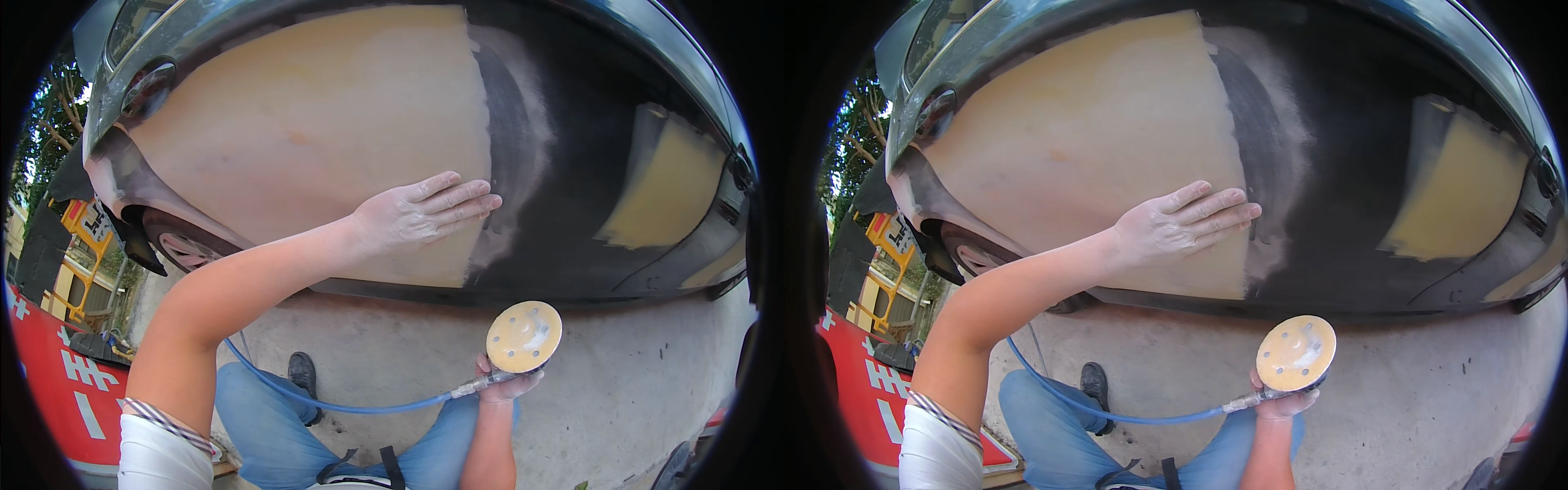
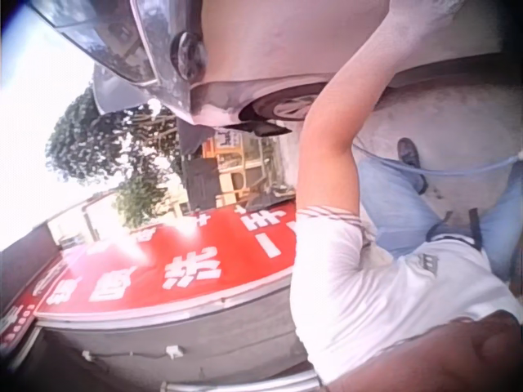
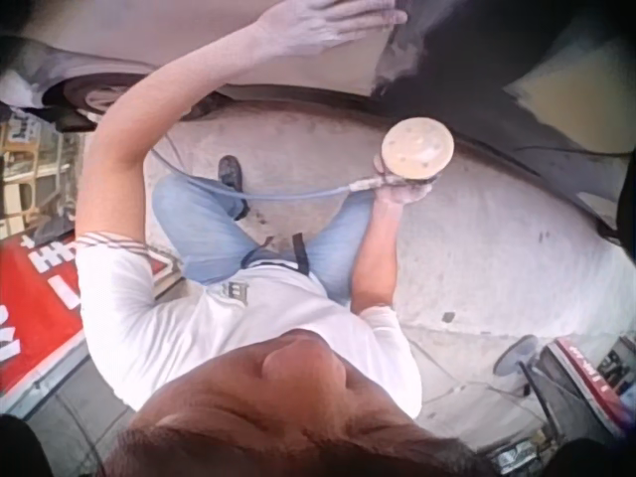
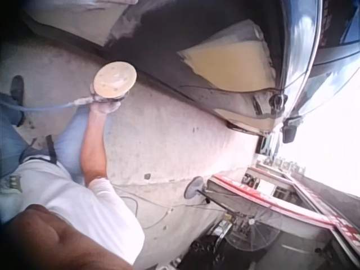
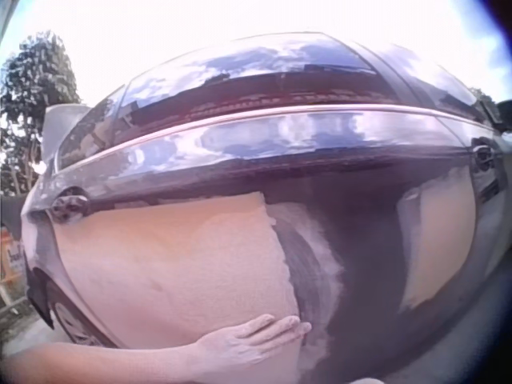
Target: The person uses a pneumatic orbital sander to sand a large section of a car's side panel. They move the sander in circular and sweeping motions across the surface, occasionally pausing to touch the panel with their hand.
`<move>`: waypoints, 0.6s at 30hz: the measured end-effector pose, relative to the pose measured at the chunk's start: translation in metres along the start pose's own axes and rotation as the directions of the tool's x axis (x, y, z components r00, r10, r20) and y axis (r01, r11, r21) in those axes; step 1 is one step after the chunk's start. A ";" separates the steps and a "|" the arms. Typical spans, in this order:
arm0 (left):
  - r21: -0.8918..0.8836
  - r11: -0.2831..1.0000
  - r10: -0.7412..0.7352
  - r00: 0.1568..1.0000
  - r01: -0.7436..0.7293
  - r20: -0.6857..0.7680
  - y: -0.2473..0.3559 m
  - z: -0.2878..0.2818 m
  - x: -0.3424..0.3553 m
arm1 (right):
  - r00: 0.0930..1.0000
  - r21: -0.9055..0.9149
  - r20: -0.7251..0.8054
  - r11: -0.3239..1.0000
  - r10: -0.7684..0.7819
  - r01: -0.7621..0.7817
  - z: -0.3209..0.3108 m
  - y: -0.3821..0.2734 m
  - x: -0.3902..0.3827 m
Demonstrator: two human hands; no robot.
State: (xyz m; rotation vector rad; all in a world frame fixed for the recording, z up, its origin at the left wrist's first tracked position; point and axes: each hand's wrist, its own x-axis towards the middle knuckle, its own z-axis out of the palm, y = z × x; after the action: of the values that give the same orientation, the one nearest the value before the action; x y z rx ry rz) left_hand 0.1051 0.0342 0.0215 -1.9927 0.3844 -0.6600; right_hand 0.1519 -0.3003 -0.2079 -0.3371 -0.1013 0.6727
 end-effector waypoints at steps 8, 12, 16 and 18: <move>-0.074 0.953 0.302 0.934 -0.294 0.188 0.048 0.011 -0.037 | 0.998 -0.102 -0.068 0.995 -0.017 0.010 0.011 0.003 -0.007; -0.151 0.933 0.355 0.900 -0.326 0.254 0.024 -0.013 -0.015 | 0.996 -0.114 -0.084 0.993 -0.027 0.017 0.012 0.000 -0.009; -0.117 0.989 0.097 0.991 -0.086 0.092 -0.008 -0.023 0.015 | 0.995 -0.177 -0.007 0.980 0.096 -0.096 0.008 0.000 -0.008; -0.189 0.979 -0.071 0.997 0.072 0.010 -0.017 -0.020 0.012 | 0.995 -0.209 0.009 0.974 0.096 -0.092 0.008 0.007 -0.005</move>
State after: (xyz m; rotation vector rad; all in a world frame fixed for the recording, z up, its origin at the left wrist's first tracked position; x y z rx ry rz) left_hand 0.1024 0.0219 0.0477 -2.1963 0.3870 -0.6869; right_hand 0.1422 -0.2964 -0.2026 -0.5395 -0.1754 0.7608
